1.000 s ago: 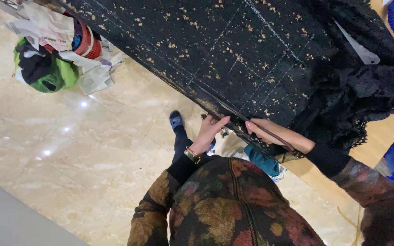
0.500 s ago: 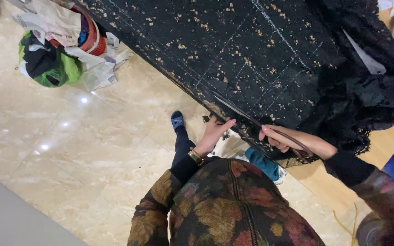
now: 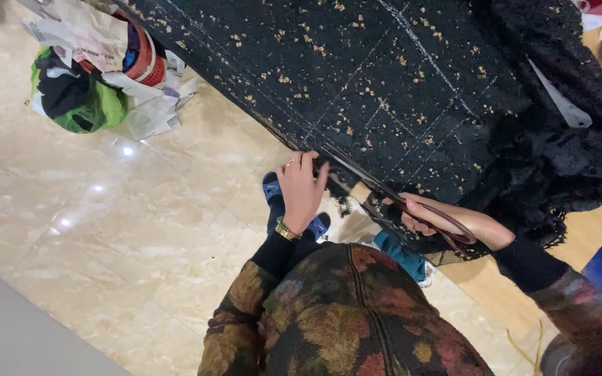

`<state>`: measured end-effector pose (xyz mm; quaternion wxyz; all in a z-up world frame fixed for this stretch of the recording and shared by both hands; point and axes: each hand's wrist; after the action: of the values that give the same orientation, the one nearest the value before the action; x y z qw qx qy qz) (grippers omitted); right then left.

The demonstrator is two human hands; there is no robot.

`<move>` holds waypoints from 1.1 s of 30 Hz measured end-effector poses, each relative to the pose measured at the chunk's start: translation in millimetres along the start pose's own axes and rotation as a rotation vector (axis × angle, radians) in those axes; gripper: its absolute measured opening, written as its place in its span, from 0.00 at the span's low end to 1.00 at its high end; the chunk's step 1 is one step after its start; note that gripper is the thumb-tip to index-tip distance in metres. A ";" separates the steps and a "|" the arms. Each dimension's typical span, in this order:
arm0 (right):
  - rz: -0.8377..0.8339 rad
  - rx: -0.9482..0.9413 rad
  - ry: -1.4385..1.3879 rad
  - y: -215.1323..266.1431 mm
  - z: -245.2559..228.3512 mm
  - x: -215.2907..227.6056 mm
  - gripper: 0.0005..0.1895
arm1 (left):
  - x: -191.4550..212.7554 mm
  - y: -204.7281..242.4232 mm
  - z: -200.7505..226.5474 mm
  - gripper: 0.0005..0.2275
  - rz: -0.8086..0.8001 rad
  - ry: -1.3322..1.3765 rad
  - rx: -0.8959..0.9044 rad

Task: The person uses a ruler and chalk to mark a straight line on a piece of black lace fabric. They then use a pair of scissors to cut the fabric along the marked line.

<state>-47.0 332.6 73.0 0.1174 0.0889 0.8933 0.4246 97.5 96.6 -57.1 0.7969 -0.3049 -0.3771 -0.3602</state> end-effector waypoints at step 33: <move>-0.041 -0.004 0.122 -75.8 -31.5 -7.2 0.45 | 37.5 -26.3 -13.3 0.11 -0.342 0.675 0.265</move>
<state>-53.6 260.2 34.2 0.0715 0.0445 0.8996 0.4285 98.5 59.0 -27.6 0.8369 0.0032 -0.1829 -0.5159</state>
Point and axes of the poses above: each hand's wrist, its own y-axis away from the middle knuckle, its own x-axis out of the back of the hand, z = x × y, and after that the axes turned 5 degrees about -y, right-handed
